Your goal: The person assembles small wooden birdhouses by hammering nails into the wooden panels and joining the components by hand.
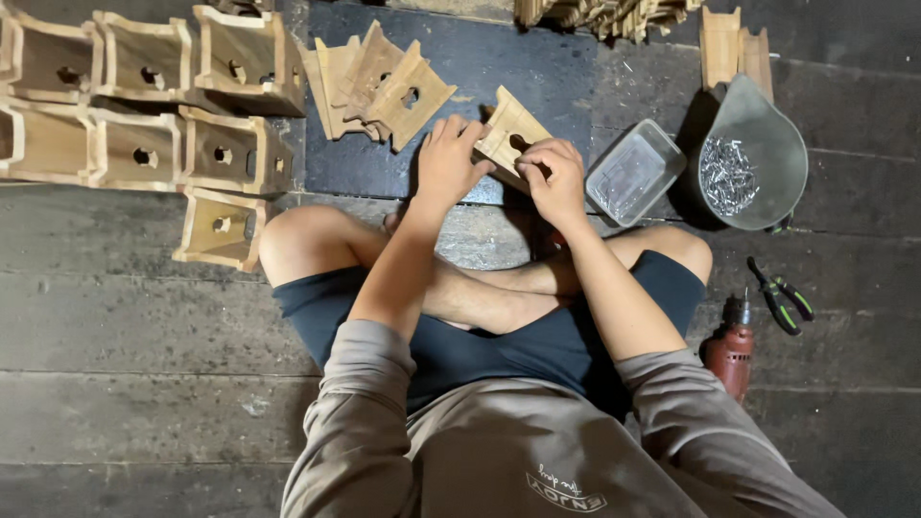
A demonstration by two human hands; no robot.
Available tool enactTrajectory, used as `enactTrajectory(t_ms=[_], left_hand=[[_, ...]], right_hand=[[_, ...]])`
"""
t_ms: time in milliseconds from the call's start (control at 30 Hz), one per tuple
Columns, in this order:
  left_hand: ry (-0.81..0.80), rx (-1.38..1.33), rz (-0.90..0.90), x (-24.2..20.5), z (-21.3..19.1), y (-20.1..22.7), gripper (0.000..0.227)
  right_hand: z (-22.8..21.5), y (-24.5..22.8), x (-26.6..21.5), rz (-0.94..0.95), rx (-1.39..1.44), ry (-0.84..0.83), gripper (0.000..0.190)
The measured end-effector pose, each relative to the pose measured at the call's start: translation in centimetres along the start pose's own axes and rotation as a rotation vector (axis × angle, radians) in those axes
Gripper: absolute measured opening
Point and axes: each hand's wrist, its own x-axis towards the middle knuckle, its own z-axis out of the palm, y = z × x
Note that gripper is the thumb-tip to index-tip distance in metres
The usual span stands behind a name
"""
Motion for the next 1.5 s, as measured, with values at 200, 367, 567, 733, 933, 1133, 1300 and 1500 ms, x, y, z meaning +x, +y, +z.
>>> enactTrajectory(t_ms=[200, 367, 567, 733, 933, 1133, 1300, 1500], left_hand=[[-0.028, -0.028, -0.055, 0.0, -1.0, 1.0, 0.053], [-0.050, -0.038, -0.083, -0.1, -1.6, 1.4, 0.054], [-0.089, -0.051, -0.123, -0.1, -1.4, 1.4, 0.057], [-0.083, -0.070, -0.179, 0.0, -1.8, 2.3, 0.055], [-0.094, -0.067, -0.230, -1.1, -1.0, 3.0, 0.059], [0.102, -0.062, -0.211, -2.2, -0.4, 3.0, 0.059], [0.020, -0.077, -0.084, -1.5, -1.7, 5.3, 0.059], [0.009, -0.121, 0.019, -0.3, -0.8, 6.1, 0.014]], right_hand=[[-0.3, -0.4, -0.1, -0.048, -0.086, -0.045, 0.009], [-0.2, -0.7, 0.0, -0.095, -0.170, -0.041, 0.011], [1.1, 0.4, -0.3, -0.227, -0.437, -0.090, 0.009], [1.8, 1.2, -0.3, -0.313, -0.605, -0.072, 0.006], [-0.2, -1.8, 0.2, -0.360, -0.735, -0.045, 0.007], [-6.8, -9.4, -3.5, 0.005, -0.787, -0.348, 0.060], [-7.5, -4.8, -5.5, 0.431, -0.886, -1.058, 0.037], [-11.5, -6.2, -8.1, 0.541, 0.160, -0.214, 0.034]])
